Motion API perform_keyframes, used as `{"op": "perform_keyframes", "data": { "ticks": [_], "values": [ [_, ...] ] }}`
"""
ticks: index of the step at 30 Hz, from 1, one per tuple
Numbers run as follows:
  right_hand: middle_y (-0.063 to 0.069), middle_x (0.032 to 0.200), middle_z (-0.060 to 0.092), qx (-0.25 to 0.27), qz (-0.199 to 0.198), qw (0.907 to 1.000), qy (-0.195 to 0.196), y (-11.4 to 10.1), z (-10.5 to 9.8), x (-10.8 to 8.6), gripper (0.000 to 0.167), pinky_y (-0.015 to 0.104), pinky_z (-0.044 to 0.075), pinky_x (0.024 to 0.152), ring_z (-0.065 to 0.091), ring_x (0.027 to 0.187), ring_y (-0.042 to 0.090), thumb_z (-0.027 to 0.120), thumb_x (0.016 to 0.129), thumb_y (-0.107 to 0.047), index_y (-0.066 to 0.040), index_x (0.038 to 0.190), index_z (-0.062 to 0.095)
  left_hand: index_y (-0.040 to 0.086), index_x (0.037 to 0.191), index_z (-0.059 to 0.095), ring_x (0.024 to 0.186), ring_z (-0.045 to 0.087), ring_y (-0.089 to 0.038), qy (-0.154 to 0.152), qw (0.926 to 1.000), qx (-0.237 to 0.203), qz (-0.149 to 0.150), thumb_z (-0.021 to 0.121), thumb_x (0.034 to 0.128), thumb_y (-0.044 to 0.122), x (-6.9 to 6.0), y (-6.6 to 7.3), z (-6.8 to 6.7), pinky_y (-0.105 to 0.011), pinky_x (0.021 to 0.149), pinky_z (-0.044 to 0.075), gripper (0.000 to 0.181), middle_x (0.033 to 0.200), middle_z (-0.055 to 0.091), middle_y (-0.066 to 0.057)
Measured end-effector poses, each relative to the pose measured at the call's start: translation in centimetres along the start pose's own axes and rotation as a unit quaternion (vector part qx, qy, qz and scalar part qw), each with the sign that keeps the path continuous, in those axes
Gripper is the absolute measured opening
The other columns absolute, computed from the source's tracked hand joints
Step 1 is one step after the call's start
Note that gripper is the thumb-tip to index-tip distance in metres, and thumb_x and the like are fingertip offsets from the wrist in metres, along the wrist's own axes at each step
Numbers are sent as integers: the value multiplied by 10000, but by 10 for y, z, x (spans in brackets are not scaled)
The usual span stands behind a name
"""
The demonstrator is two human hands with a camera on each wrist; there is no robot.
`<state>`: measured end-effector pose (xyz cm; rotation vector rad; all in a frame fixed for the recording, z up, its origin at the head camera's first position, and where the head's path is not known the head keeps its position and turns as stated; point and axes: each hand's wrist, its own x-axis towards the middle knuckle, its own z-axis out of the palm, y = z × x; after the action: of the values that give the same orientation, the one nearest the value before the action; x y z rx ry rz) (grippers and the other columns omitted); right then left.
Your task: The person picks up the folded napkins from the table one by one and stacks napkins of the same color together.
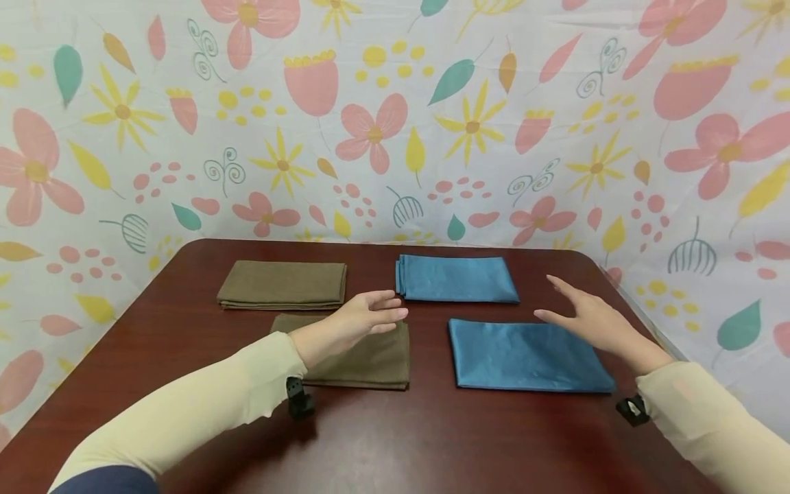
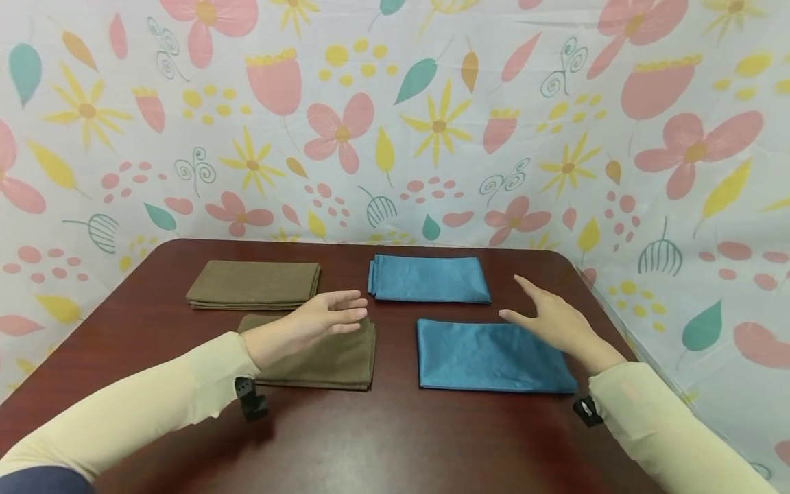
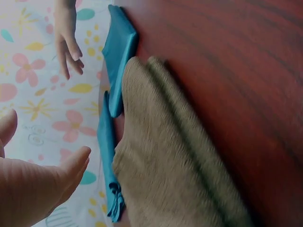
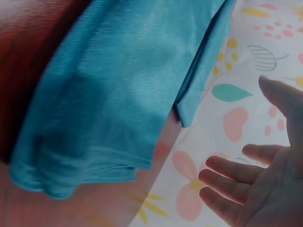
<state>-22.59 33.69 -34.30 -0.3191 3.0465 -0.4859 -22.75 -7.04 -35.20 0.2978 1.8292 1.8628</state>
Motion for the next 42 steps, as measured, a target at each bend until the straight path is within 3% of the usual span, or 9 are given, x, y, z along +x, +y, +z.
{"op": "perform_keyframes", "data": {
  "ticks": [8, 19, 29, 35, 36, 38, 39, 40, 42],
  "values": [
    [356, 1372, 455, 111, 167, 9997, 153, 14, 7, -7, 926, 632, 470, 841, 506, 1159, 534, 586, 925, -533, 30, 1529, 168, -28, 1520, 222, 1386, 400, -325, -31, 9999, -91, -103, 572, 980, 96, 5, -11, 14, -423, 1125, 389, 655, 1538, 323, -219],
    [395, 1280, 500, 96, 534, 9985, 29, 24, 9, -13, 1005, 655, 462, 863, 496, 1140, 554, 593, 907, -562, 157, 1470, 174, -55, 1498, 262, 1345, 454, -335, -117, 9994, -159, -283, 566, 978, 71, 16, -21, 33, -422, 1097, 425, 616, 1493, 370, -259],
    [513, 1339, 297, -96, 915, 9955, -216, 35, 12, -20, 1070, 717, 398, 917, 371, 1181, 632, 590, 883, -607, 268, 1378, 225, -65, 1497, 256, 1329, 472, -337, -208, 9980, 204, -561, 602, 967, 115, 27, -27, 51, -428, 1047, 472, 658, 1486, 383, -261],
    [531, 1308, 302, 25, 1225, 9912, -495, 40, 13, -26, 1104, 671, 452, 879, 419, 1131, 617, 598, 865, -626, 316, 1318, 243, -71, 1497, 243, 1315, 487, -339, -183, 9970, 223, -718, 615, 959, 116, 33, -33, 60, -423, 978, 524, 681, 1481, 389, -255],
    [531, 1294, 318, 76, 1232, 9909, -532, 40, 12, -27, 1099, 626, 494, 832, 490, 1050, 581, 602, 866, -622, 318, 1311, 248, -71, 1500, 235, 1313, 491, -339, -189, 9969, 173, -740, 607, 963, 104, 34, -34, 61, -425, 976, 525, 677, 1475, 398, -254],
    [468, 1049, 509, 210, 1282, 9898, -581, 40, 12, -27, 949, 510, 544, 701, 588, 814, 459, 626, 858, -605, 256, 1196, 413, -77, 1501, 221, 1298, 504, -345, -204, 9968, 120, -759, 597, 964, 80, 36, -34, 63, -428, 969, 530, 674, 1452, 425, -257],
    [384, 887, 556, 282, 1291, 9895, -582, 40, 13, -27, 827, 444, 539, 629, 589, 691, 375, 640, 854, -591, 194, 1068, 496, -80, 1501, 216, 1286, 516, -346, -203, 9968, 99, -771, 595, 964, 75, 37, -34, 64, -426, 965, 533, 675, 1438, 441, -257],
    [272, 734, 547, 363, 1307, 9891, -573, 40, 13, -27, 702, 386, 515, 563, 554, 587, 289, 656, 849, -575, 111, 924, 527, -81, 1501, 215, 1271, 530, -346, -193, 9967, 84, -784, 598, 962, 75, 38, -34, 66, -423, 957, 538, 680, 1423, 457, -257],
    [48, 549, 399, 504, 1352, 9882, -511, 40, 15, -26, 560, 301, 450, 473, 443, 458, 150, 687, 839, -541, -62, 695, 437, -88, 1497, 219, 1233, 559, -349, -196, 9965, 123, -805, 609, 956, 77, 39, -33, 69, -415, 934, 552, 687, 1391, 488, -256]
  ]
}}
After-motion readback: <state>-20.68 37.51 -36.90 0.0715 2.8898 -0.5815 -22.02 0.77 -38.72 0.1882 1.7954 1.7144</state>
